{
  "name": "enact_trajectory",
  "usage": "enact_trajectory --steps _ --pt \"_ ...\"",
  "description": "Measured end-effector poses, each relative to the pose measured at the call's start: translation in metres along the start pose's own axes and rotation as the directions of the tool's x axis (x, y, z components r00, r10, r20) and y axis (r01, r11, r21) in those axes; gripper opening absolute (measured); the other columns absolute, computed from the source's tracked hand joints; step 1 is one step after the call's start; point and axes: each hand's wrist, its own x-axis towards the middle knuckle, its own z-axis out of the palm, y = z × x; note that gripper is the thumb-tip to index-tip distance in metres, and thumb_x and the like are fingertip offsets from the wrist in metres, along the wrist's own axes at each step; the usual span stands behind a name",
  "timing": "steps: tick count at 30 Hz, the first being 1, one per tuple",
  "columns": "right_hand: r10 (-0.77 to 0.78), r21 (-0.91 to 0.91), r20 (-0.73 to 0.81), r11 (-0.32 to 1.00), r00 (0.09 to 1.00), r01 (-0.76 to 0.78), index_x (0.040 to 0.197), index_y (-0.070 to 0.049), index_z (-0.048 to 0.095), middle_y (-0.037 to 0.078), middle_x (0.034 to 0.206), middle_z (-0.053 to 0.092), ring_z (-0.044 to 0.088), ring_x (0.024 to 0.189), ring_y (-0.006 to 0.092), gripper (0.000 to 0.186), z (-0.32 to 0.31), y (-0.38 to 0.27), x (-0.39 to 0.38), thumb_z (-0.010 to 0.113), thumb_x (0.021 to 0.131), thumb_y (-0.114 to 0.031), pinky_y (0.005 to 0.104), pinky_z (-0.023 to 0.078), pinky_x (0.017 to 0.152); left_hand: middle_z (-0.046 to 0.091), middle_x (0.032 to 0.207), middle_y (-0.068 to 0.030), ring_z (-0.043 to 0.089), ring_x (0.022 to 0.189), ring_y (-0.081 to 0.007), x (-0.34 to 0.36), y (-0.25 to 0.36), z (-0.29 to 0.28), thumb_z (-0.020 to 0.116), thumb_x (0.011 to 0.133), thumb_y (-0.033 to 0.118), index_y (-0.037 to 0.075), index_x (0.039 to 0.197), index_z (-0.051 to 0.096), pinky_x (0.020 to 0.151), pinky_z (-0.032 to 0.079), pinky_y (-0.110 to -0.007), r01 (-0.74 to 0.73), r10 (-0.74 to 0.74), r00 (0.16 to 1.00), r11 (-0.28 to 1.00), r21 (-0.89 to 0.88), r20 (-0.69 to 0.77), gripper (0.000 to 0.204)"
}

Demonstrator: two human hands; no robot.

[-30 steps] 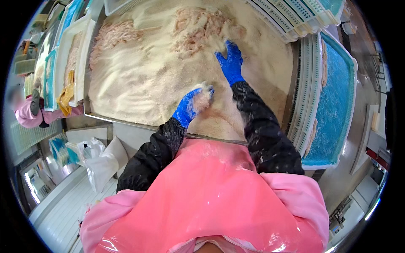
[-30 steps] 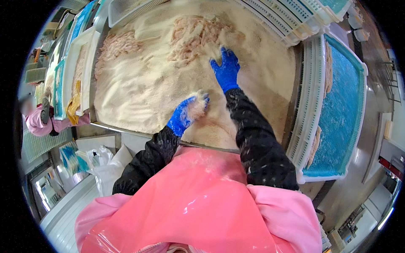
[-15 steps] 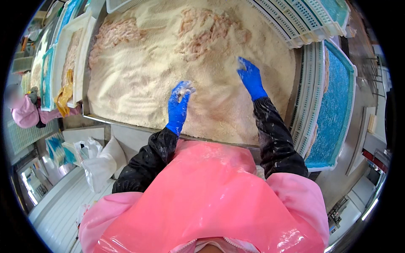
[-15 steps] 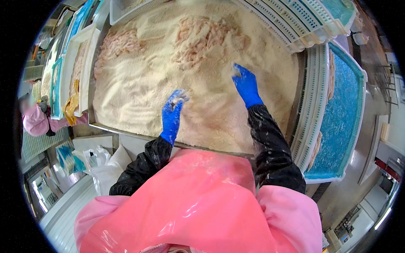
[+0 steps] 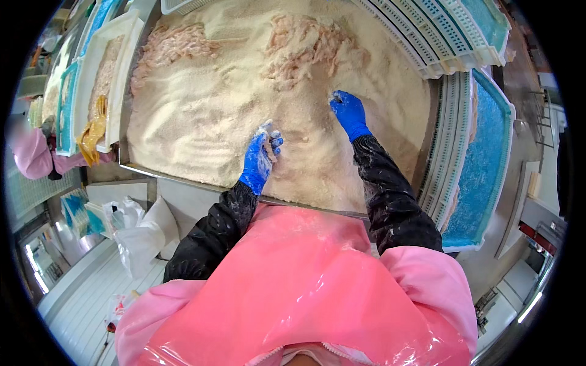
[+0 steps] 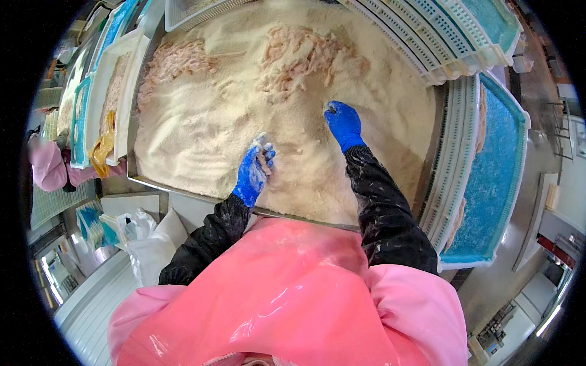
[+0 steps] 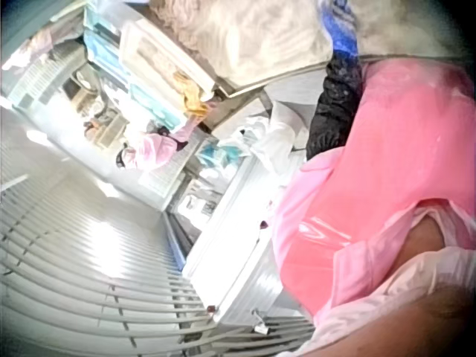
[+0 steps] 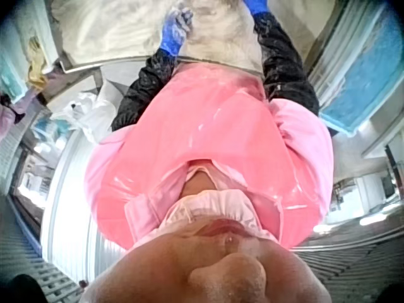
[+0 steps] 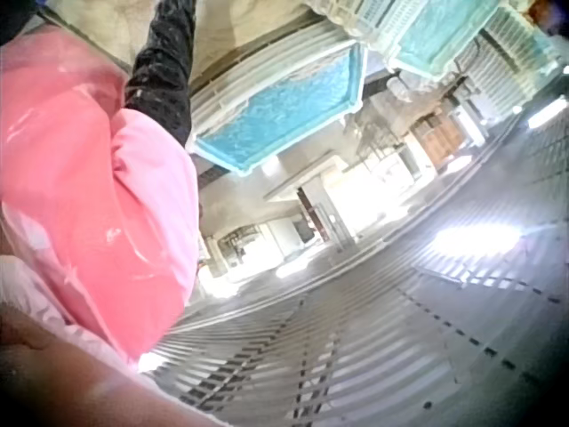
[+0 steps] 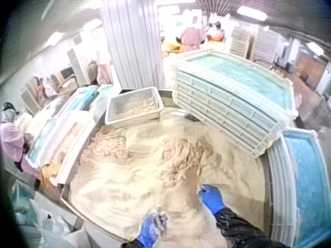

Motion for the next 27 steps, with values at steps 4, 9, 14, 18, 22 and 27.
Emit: enact_trajectory --steps 4,9,14,18,22,27 --pt "0.041 0.198 -0.328 0.980 0.944 0.026 0.085 -0.004 0.066 0.022 0.087 0.065 0.063 0.079 0.0380 0.034 0.006 0.015 0.032 0.064 0.082 -0.037 0.0433 0.049 0.070 0.062 0.109 -0.0045 0.058 0.084 -0.0121 0.005 -0.001 -0.001 0.053 0.096 0.029 0.012 0.140 0.042 0.070 0.046 -0.024 -0.031 0.027 0.997 0.998 0.057 0.069 0.049" --pt "0.218 0.196 -0.253 0.966 0.942 -0.171 0.075 0.001 0.064 0.024 0.080 0.064 0.063 0.073 0.0401 0.042 0.019 -0.009 0.071 0.064 0.081 -0.041 0.0446 0.047 0.066 0.062 0.111 -0.0048 0.059 0.083 -0.0119 0.004 0.003 0.001 0.054 0.096 0.029 0.015 0.141 0.039 0.065 0.046 -0.022 0.011 -0.014 0.999 0.999 0.053 0.048 0.050" --pt "0.322 0.767 0.375 0.418 0.869 -0.486 0.081 -0.008 0.068 0.000 0.060 0.058 0.050 0.050 0.0158 0.025 -0.010 0.009 0.061 0.063 0.087 -0.032 0.0286 0.043 0.053 0.060 0.115 -0.0061 0.059 0.088 -0.0129 0.006 0.001 -0.006 0.053 0.096 0.030 0.015 0.143 0.036 0.072 0.047 -0.025 -0.002 -0.002 0.995 0.999 0.044 0.101 0.052" --pt "0.334 0.666 0.183 0.649 0.924 -0.367 0.095 -0.010 0.069 -0.003 0.071 0.058 0.050 0.059 0.0063 0.020 -0.044 0.016 0.039 0.066 0.085 -0.027 0.0230 0.041 0.055 0.060 0.117 -0.0068 0.060 0.091 -0.0139 0.003 0.004 -0.004 0.052 0.096 0.031 0.015 0.144 0.035 0.077 0.048 -0.027 0.023 -0.025 0.992 1.000 0.017 0.124 0.053" --pt "-0.002 0.225 -0.354 0.970 0.935 0.088 0.082 -0.002 0.064 0.010 0.080 0.064 0.061 0.071 0.0266 0.023 -0.042 0.036 0.018 0.070 0.080 -0.024 0.0385 0.047 0.066 0.060 0.116 -0.0079 0.060 0.090 -0.0142 0.005 0.005 0.003 0.052 0.096 0.030 0.014 0.143 0.036 0.077 0.048 -0.027 0.044 -0.050 0.993 0.997 0.059 0.105 0.052" --pt "-0.287 -0.210 -0.244 0.948 0.926 0.239 0.080 -0.008 0.063 0.011 0.079 0.058 0.059 0.077 0.0295 0.017 -0.073 -0.031 -0.048 0.069 0.078 -0.025 0.0403 0.045 0.064 0.061 0.116 -0.0102 0.061 0.091 -0.0139 0.010 0.009 0.001 0.053 0.095 0.024 0.010 0.138 0.044 0.077 0.048 -0.026 -0.020 0.005 0.999 0.948 0.319 0.047 0.046"
